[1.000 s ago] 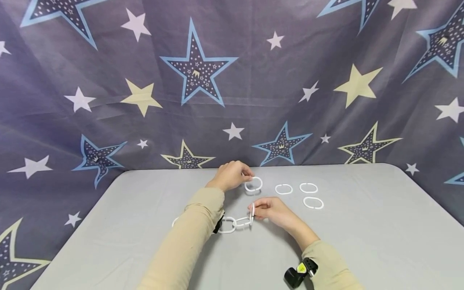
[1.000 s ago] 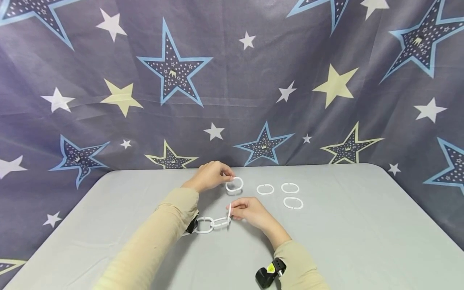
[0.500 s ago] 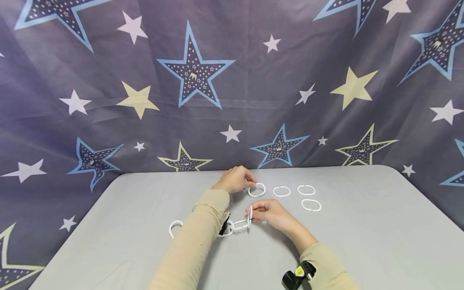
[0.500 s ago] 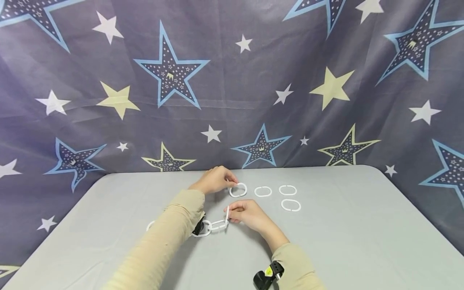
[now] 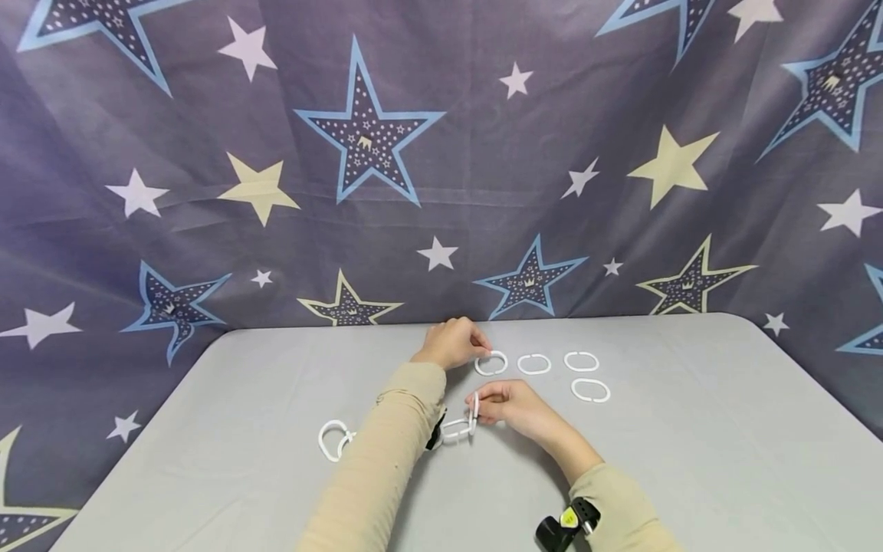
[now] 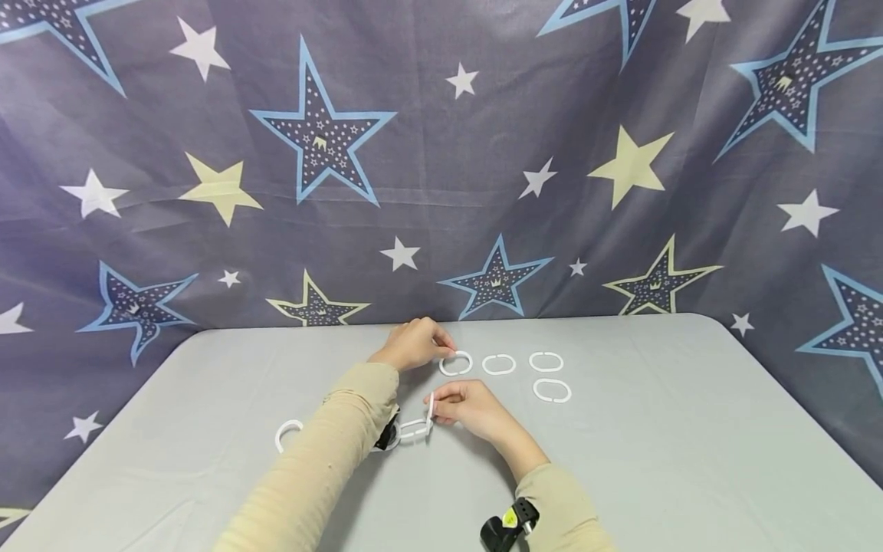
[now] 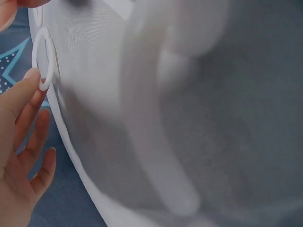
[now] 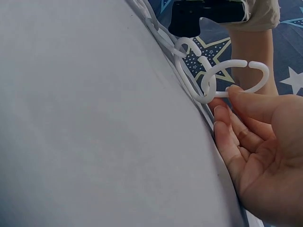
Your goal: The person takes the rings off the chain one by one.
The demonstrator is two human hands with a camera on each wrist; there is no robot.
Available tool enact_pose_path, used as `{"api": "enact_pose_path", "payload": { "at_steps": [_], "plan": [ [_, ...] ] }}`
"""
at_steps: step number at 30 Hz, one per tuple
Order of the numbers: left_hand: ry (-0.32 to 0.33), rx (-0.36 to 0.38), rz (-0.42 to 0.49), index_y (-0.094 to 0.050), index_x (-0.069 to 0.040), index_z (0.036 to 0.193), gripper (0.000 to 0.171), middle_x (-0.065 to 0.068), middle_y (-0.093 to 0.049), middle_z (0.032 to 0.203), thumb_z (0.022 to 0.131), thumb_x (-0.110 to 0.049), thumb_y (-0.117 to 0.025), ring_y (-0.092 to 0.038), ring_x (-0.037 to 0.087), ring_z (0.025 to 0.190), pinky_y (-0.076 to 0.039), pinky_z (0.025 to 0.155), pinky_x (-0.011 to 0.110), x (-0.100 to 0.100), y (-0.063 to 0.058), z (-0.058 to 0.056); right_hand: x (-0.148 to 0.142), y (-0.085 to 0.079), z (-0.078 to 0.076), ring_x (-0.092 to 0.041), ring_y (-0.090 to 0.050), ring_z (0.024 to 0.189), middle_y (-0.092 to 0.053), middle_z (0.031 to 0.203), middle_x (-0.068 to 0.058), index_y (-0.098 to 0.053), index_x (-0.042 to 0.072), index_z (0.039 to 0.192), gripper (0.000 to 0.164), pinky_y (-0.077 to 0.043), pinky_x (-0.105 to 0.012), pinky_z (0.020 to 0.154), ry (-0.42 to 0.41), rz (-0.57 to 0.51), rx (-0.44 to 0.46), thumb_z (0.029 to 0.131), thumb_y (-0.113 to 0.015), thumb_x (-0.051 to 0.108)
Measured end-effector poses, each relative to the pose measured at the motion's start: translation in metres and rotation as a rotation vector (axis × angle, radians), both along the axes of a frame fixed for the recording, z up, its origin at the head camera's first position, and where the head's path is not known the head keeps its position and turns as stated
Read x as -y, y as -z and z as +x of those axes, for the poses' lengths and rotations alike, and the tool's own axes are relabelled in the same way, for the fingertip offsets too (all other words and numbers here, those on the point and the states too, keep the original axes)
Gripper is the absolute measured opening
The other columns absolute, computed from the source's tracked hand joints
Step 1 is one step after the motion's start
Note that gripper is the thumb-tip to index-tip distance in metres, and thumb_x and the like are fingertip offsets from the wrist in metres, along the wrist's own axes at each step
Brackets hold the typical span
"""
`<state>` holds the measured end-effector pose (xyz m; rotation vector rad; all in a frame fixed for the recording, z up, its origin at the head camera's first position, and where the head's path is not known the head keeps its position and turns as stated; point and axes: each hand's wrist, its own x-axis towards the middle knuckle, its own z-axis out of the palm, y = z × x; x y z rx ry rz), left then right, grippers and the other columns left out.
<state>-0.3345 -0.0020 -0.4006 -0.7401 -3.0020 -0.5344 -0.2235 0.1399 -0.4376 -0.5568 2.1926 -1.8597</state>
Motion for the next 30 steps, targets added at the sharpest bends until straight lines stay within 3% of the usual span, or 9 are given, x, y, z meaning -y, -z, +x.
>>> {"api": "enact_pose_path", "payload": {
  "at_steps": [8, 14, 24, 30],
  "plan": [
    [0.018, 0.031, 0.019, -0.08, -0.03, 0.088, 0.006, -0.015, -0.073, 0.091, 0.085, -0.035, -0.078, -0.065, 0.009, 0.082, -0.049, 0.077, 0.034, 0.006, 0.0, 0.001, 0.0, 0.001, 0.0, -0.005, -0.066, 0.075, -0.071, 0.095, -0.025, -0.061, -0.021, 0.108, 0.025, -0.055, -0.025, 0.074, -0.004, -0.007, 0.008, 0.091, -0.061, -0.002],
    [0.059, 0.129, 0.05, -0.08, -0.024, 0.097, 0.01, -0.012, -0.074, 0.097, 0.088, -0.026, -0.076, -0.058, 0.005, 0.073, -0.046, 0.073, 0.027, 0.017, -0.003, 0.005, 0.0, 0.003, -0.001, -0.004, -0.065, 0.076, -0.069, 0.098, -0.031, -0.059, -0.023, 0.109, 0.025, -0.056, -0.026, 0.076, -0.019, -0.037, 0.012, 0.091, -0.059, -0.005],
    [0.07, 0.156, 0.066, -0.079, -0.025, 0.099, 0.013, -0.011, -0.073, 0.102, 0.087, -0.029, -0.076, -0.061, 0.005, 0.078, -0.049, 0.08, 0.03, 0.038, -0.01, 0.013, 0.0, 0.003, -0.002, -0.006, -0.066, 0.076, -0.071, 0.095, -0.024, -0.061, -0.02, 0.109, 0.026, -0.055, -0.026, 0.075, -0.002, -0.014, 0.021, 0.092, -0.061, -0.001],
    [0.12, 0.16, 0.08, -0.079, -0.021, 0.1, 0.013, -0.009, -0.074, 0.102, 0.087, -0.025, -0.077, -0.063, 0.006, 0.088, -0.049, 0.085, 0.03, 0.056, -0.015, 0.02, 0.0, 0.003, -0.002, -0.005, -0.066, 0.077, -0.071, 0.097, -0.025, -0.061, -0.021, 0.109, 0.026, -0.055, -0.025, 0.075, -0.002, -0.016, 0.037, 0.092, -0.061, -0.001]
  ]
}}
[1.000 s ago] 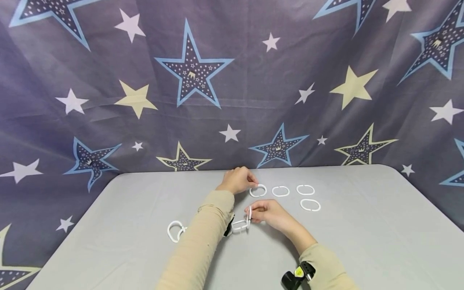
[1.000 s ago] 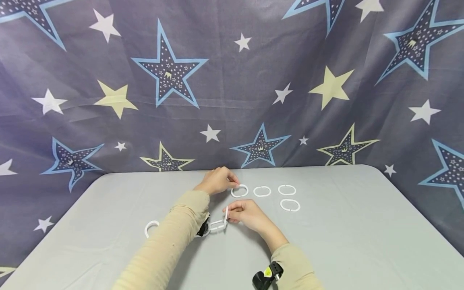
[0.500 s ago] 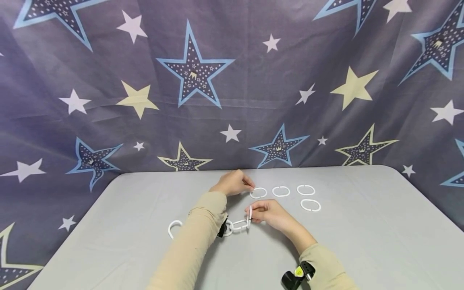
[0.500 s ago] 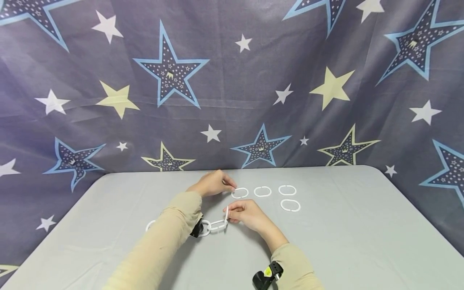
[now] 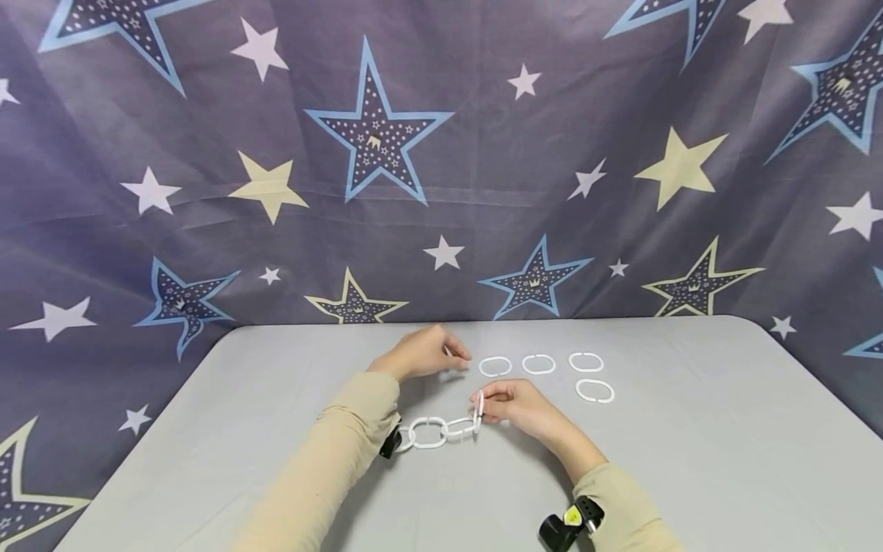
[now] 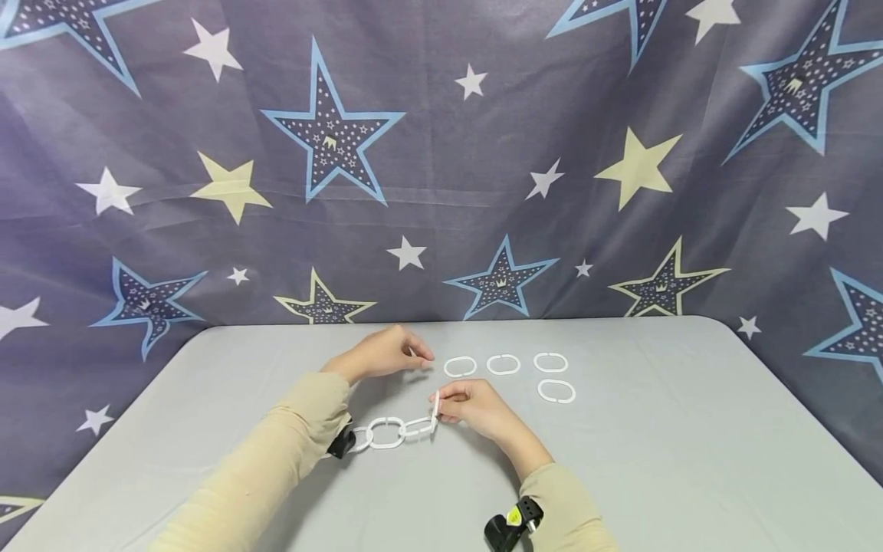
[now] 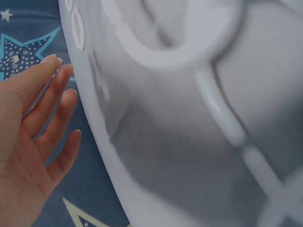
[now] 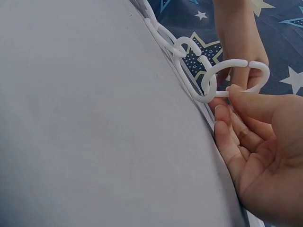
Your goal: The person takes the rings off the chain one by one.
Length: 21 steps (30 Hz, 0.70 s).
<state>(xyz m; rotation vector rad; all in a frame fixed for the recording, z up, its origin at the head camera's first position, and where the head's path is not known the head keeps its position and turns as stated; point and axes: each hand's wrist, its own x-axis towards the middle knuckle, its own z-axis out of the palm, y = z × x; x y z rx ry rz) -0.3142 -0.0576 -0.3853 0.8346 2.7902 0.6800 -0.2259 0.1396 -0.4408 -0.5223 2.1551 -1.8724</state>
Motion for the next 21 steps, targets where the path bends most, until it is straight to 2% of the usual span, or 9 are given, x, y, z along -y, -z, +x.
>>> {"api": "enact_pose_path", "payload": {
  "at_steps": [6, 15, 21],
  "plan": [
    [0.046, 0.011, -0.034, -0.078, -0.018, 0.103, 0.016, -0.01, -0.072, 0.091, 0.089, -0.024, -0.074, -0.059, 0.003, 0.076, -0.048, 0.075, 0.026, 0.016, -0.004, 0.009, 0.0, -0.001, 0.001, -0.006, -0.066, 0.077, -0.071, 0.096, -0.023, -0.062, -0.02, 0.108, 0.025, -0.055, -0.024, 0.074, 0.019, 0.014, 0.006, 0.092, -0.062, 0.0],
    [0.083, -0.007, -0.074, -0.076, -0.021, 0.106, 0.017, -0.011, -0.072, 0.096, 0.091, -0.025, -0.072, -0.064, 0.008, 0.091, -0.049, 0.085, 0.032, 0.029, -0.016, 0.026, -0.002, -0.002, 0.0, -0.008, -0.066, 0.077, -0.071, 0.095, -0.022, -0.062, -0.019, 0.108, 0.026, -0.055, -0.026, 0.075, 0.016, 0.015, -0.005, 0.092, -0.062, 0.001],
    [0.127, -0.008, -0.054, -0.076, -0.018, 0.109, 0.019, -0.011, -0.071, 0.093, 0.092, -0.023, -0.071, -0.064, 0.008, 0.089, -0.049, 0.083, 0.032, 0.034, -0.019, 0.041, -0.002, -0.002, 0.001, -0.009, -0.066, 0.076, -0.072, 0.094, -0.021, -0.062, -0.019, 0.108, 0.026, -0.055, -0.025, 0.075, 0.012, 0.014, -0.004, 0.092, -0.062, 0.001]
  ]
}}
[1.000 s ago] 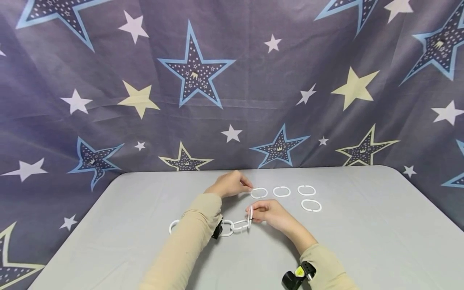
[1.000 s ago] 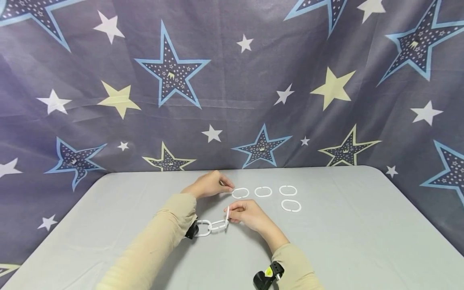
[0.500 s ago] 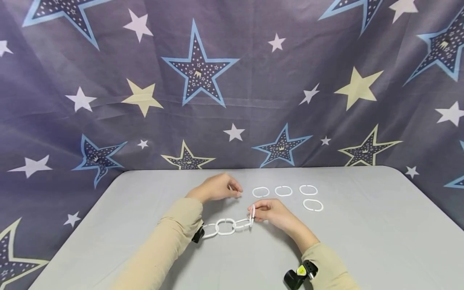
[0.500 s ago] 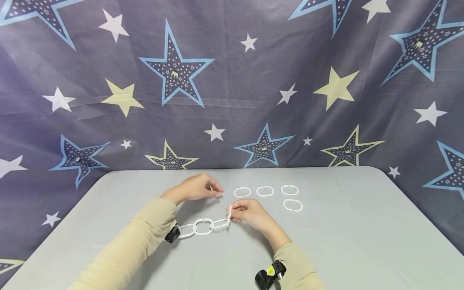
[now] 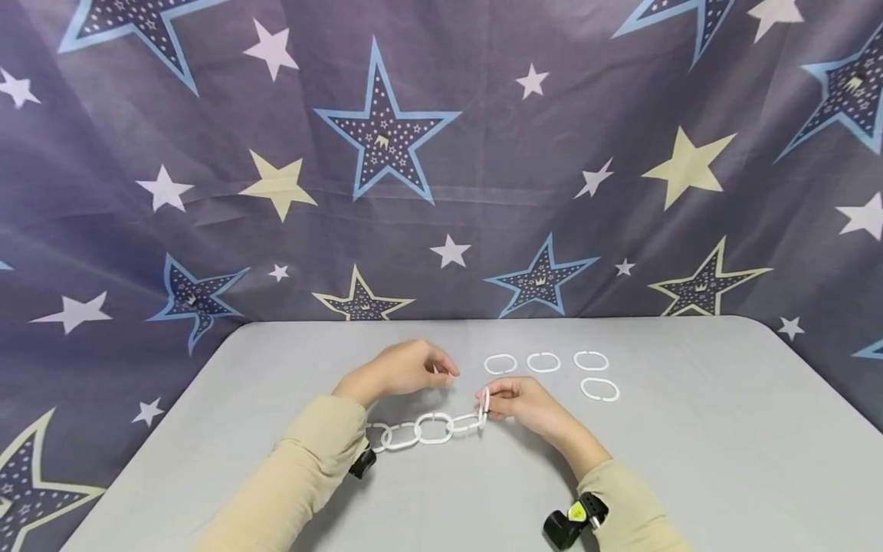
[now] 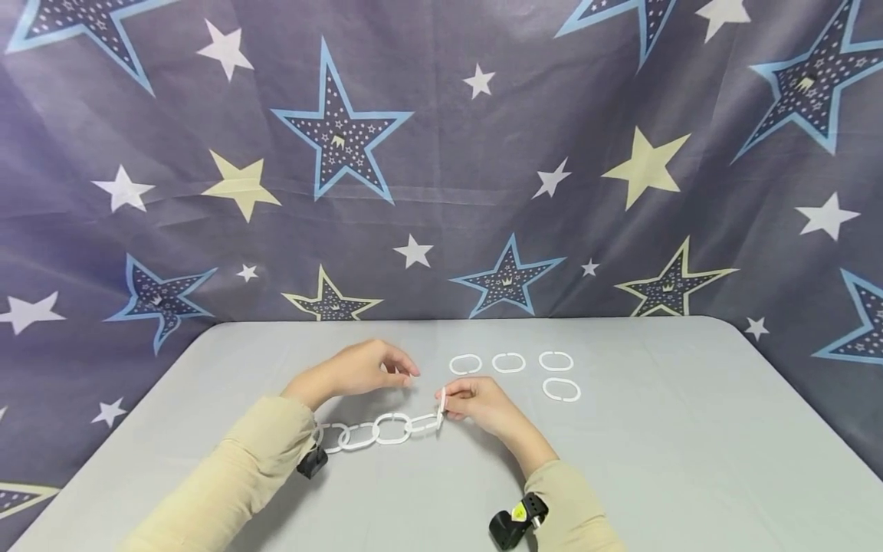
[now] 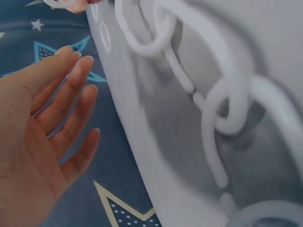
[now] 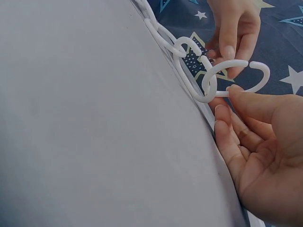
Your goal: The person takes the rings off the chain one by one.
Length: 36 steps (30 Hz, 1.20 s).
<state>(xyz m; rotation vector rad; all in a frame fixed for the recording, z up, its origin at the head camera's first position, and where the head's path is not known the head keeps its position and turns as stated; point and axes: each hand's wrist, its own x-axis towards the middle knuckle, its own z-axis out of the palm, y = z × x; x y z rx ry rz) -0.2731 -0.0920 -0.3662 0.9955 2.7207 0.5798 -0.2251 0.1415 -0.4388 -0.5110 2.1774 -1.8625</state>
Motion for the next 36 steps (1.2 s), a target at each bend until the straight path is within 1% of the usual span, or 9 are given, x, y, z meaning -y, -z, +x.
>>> {"api": "enact_pose_path", "payload": {
  "at_steps": [4, 7, 12, 15, 18, 22, 27, 34, 36],
  "plan": [
    [0.019, 0.002, -0.005, -0.076, -0.018, 0.11, 0.019, -0.012, -0.07, 0.091, 0.093, -0.023, -0.07, -0.062, 0.006, 0.084, -0.049, 0.079, 0.031, -0.001, -0.002, 0.012, -0.002, -0.002, 0.0, -0.01, -0.066, 0.076, -0.072, 0.094, -0.02, -0.062, -0.018, 0.108, 0.026, -0.054, -0.025, 0.073, 0.01, 0.017, -0.019, 0.092, -0.063, 0.002],
    [0.02, 0.006, -0.008, -0.075, -0.019, 0.11, 0.019, -0.013, -0.069, 0.091, 0.093, -0.024, -0.07, -0.061, 0.005, 0.083, -0.049, 0.077, 0.031, -0.001, -0.002, 0.02, -0.003, -0.002, -0.001, -0.01, -0.066, 0.076, -0.072, 0.094, -0.02, -0.063, -0.018, 0.108, 0.026, -0.054, -0.025, 0.073, 0.011, 0.02, -0.025, 0.092, -0.063, 0.002],
    [0.013, 0.041, 0.04, -0.076, -0.018, 0.109, 0.019, -0.014, -0.069, 0.09, 0.091, -0.024, -0.072, -0.061, 0.006, 0.083, -0.048, 0.076, 0.03, 0.002, 0.0, 0.031, -0.002, -0.001, -0.001, -0.008, -0.065, 0.075, -0.072, 0.094, -0.019, -0.062, -0.019, 0.108, 0.026, -0.053, -0.023, 0.072, -0.001, 0.001, -0.023, 0.092, -0.063, 0.001],
    [0.002, 0.089, 0.071, -0.075, -0.016, 0.107, 0.02, -0.012, -0.069, 0.092, 0.089, -0.024, -0.074, -0.062, 0.009, 0.087, -0.048, 0.079, 0.032, 0.003, 0.0, 0.038, -0.001, 0.0, -0.001, -0.006, -0.065, 0.074, -0.072, 0.094, -0.02, -0.061, -0.02, 0.108, 0.026, -0.053, -0.022, 0.072, -0.006, -0.01, -0.029, 0.092, -0.063, 0.0],
    [-0.008, 0.111, 0.07, -0.075, -0.015, 0.105, 0.021, -0.01, -0.069, 0.094, 0.086, -0.022, -0.077, -0.062, 0.014, 0.09, -0.048, 0.08, 0.033, 0.003, 0.0, 0.045, -0.001, 0.001, -0.001, -0.006, -0.065, 0.074, -0.072, 0.095, -0.021, -0.062, -0.02, 0.108, 0.026, -0.053, -0.022, 0.072, -0.003, -0.005, -0.027, 0.092, -0.062, 0.0],
    [-0.016, 0.096, 0.055, -0.075, -0.015, 0.1, 0.02, -0.007, -0.068, 0.091, 0.081, -0.018, -0.081, -0.063, 0.018, 0.089, -0.048, 0.078, 0.034, -0.001, 0.0, 0.053, -0.001, 0.0, 0.0, -0.008, -0.065, 0.075, -0.072, 0.094, -0.021, -0.062, -0.019, 0.109, 0.026, -0.053, -0.023, 0.072, 0.0, 0.006, -0.02, 0.092, -0.062, 0.001],
    [-0.042, 0.087, 0.049, -0.075, -0.017, 0.097, 0.021, -0.007, -0.067, 0.092, 0.078, -0.017, -0.083, -0.061, 0.017, 0.089, -0.047, 0.08, 0.036, -0.005, 0.003, 0.059, 0.0, 0.0, 0.001, -0.008, -0.065, 0.074, -0.072, 0.094, -0.021, -0.062, -0.019, 0.108, 0.026, -0.053, -0.023, 0.073, -0.003, -0.006, -0.018, 0.092, -0.062, 0.001],
    [-0.08, 0.106, 0.084, -0.075, -0.017, 0.097, 0.023, -0.007, -0.066, 0.092, 0.075, -0.017, -0.085, -0.06, 0.015, 0.09, -0.047, 0.083, 0.038, -0.004, 0.013, 0.06, 0.0, 0.001, 0.001, -0.008, -0.065, 0.075, -0.073, 0.093, -0.017, -0.062, -0.019, 0.109, 0.027, -0.053, -0.023, 0.072, -0.004, 0.003, -0.011, 0.092, -0.063, 0.002],
    [-0.084, 0.108, 0.093, -0.075, -0.018, 0.096, 0.023, -0.008, -0.066, 0.092, 0.075, -0.017, -0.085, -0.06, 0.015, 0.091, -0.047, 0.085, 0.038, -0.003, 0.016, 0.06, 0.0, 0.001, 0.001, -0.008, -0.065, 0.075, -0.073, 0.094, -0.018, -0.062, -0.018, 0.109, 0.027, -0.053, -0.023, 0.073, 0.001, 0.007, -0.006, 0.092, -0.063, 0.003]
  ]
}}
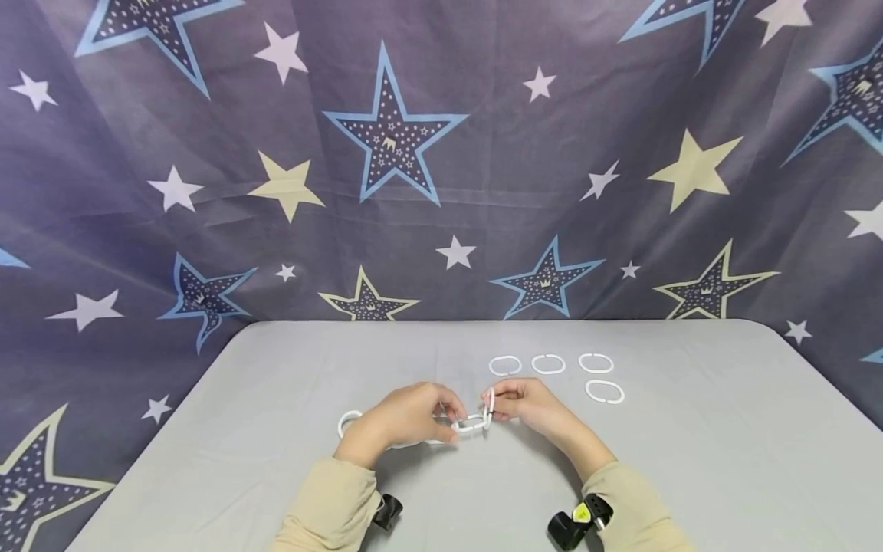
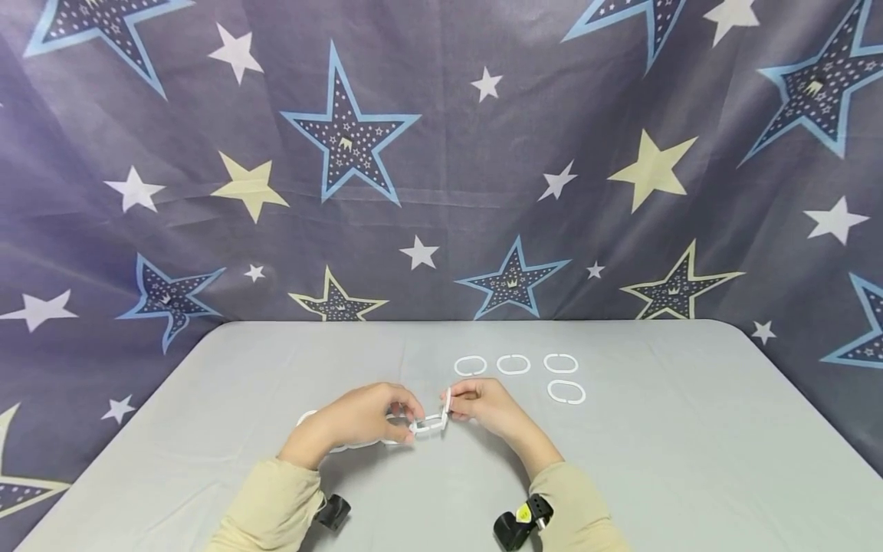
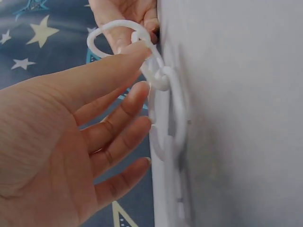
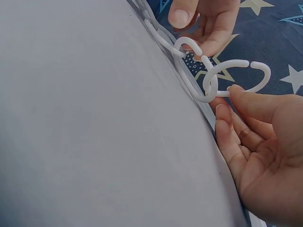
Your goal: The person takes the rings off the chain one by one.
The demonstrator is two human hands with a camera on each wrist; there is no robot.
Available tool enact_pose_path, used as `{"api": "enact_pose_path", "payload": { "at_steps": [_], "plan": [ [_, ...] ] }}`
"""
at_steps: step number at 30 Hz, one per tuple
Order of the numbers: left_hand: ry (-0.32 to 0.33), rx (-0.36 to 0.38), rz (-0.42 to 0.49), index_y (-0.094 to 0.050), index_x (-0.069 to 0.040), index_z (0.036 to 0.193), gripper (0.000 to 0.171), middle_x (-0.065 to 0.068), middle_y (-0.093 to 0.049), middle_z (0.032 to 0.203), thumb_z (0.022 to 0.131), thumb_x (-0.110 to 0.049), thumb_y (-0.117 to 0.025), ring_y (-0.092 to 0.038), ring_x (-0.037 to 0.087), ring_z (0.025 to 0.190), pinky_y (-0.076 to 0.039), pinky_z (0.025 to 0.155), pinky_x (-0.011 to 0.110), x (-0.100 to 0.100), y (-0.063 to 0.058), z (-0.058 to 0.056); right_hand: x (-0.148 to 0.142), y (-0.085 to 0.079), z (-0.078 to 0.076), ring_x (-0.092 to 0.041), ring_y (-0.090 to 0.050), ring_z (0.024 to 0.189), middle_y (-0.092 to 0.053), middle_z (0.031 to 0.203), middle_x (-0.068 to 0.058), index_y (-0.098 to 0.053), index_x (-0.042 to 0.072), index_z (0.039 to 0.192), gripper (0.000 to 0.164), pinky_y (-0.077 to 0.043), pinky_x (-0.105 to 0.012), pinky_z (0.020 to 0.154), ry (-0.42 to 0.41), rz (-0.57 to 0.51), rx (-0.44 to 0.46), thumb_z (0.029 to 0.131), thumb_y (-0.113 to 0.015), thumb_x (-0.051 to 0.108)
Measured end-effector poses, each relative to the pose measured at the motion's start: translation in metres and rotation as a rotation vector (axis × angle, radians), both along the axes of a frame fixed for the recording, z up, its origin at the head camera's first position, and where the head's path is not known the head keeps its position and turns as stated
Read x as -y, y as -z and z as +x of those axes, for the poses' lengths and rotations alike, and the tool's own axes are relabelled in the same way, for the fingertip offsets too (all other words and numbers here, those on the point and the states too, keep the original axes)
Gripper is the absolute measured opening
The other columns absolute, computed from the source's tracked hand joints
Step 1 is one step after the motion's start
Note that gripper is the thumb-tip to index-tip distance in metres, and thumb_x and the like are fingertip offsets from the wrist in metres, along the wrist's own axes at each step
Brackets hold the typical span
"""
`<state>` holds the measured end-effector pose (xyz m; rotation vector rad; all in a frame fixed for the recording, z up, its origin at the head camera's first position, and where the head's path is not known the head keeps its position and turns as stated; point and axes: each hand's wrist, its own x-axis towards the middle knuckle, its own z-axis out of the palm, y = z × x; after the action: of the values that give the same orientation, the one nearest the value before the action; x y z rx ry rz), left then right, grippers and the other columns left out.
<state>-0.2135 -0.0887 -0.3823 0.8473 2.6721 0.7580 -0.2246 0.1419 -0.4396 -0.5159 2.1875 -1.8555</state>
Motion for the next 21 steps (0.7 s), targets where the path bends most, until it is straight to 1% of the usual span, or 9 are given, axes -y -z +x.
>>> {"api": "enact_pose_path", "payload": {
  "at_steps": [3, 5, 9, 12, 16, 21],
  "plan": [
    [-0.004, -0.008, 0.009, -0.074, -0.019, 0.094, 0.022, -0.009, -0.066, 0.091, 0.075, -0.017, -0.084, -0.06, 0.014, 0.091, -0.047, 0.085, 0.038, 0.001, 0.003, 0.002, 0.001, 0.0, -0.001, -0.008, -0.066, 0.076, -0.072, 0.096, -0.02, -0.062, -0.018, 0.109, 0.027, -0.053, -0.023, 0.073, -0.002, 0.007, -0.002, 0.093, -0.063, 0.004],
    [-0.008, -0.021, 0.008, -0.074, -0.02, 0.092, 0.02, -0.009, -0.065, 0.09, 0.075, -0.017, -0.084, -0.059, 0.013, 0.089, -0.047, 0.084, 0.037, 0.001, 0.005, 0.003, 0.002, 0.0, -0.001, -0.008, -0.066, 0.076, -0.072, 0.097, -0.022, -0.062, -0.018, 0.108, 0.027, -0.054, -0.023, 0.073, -0.001, 0.007, -0.001, 0.093, -0.063, 0.004],
    [-0.017, -0.056, -0.002, -0.073, -0.021, 0.089, 0.019, -0.011, -0.063, 0.085, 0.075, -0.015, -0.084, -0.056, 0.009, 0.079, -0.045, 0.075, 0.034, -0.002, 0.008, 0.004, 0.001, 0.0, -0.001, -0.007, -0.066, 0.077, -0.071, 0.099, -0.023, -0.061, -0.019, 0.109, 0.027, -0.054, -0.024, 0.074, -0.005, 0.001, 0.004, 0.093, -0.063, 0.003],
    [-0.026, -0.083, -0.015, -0.073, -0.021, 0.087, 0.017, -0.012, -0.062, 0.081, 0.076, -0.016, -0.084, -0.054, 0.007, 0.075, -0.044, 0.072, 0.032, -0.002, 0.01, 0.004, 0.001, 0.0, -0.001, -0.007, -0.066, 0.077, -0.071, 0.099, -0.023, -0.061, -0.019, 0.109, 0.028, -0.054, -0.024, 0.075, -0.008, -0.003, 0.005, 0.093, -0.063, 0.003],
    [-0.016, -0.102, -0.02, -0.073, -0.022, 0.084, 0.014, -0.014, -0.062, 0.081, 0.077, -0.018, -0.084, -0.055, 0.008, 0.077, -0.044, 0.072, 0.031, -0.002, 0.011, 0.003, 0.001, 0.001, -0.001, -0.006, -0.065, 0.075, -0.071, 0.098, -0.024, -0.06, -0.02, 0.109, 0.028, -0.054, -0.023, 0.074, -0.009, -0.006, 0.001, 0.093, -0.062, 0.002],
    [-0.004, -0.101, -0.018, -0.073, -0.024, 0.082, 0.01, -0.016, -0.062, 0.082, 0.08, -0.021, -0.082, -0.057, 0.006, 0.078, -0.045, 0.074, 0.031, 0.0, 0.012, 0.001, 0.0, 0.0, -0.001, -0.007, -0.066, 0.076, -0.071, 0.098, -0.024, -0.061, -0.02, 0.109, 0.028, -0.054, -0.024, 0.075, -0.011, -0.012, 0.005, 0.093, -0.062, 0.002]
  ]
}}
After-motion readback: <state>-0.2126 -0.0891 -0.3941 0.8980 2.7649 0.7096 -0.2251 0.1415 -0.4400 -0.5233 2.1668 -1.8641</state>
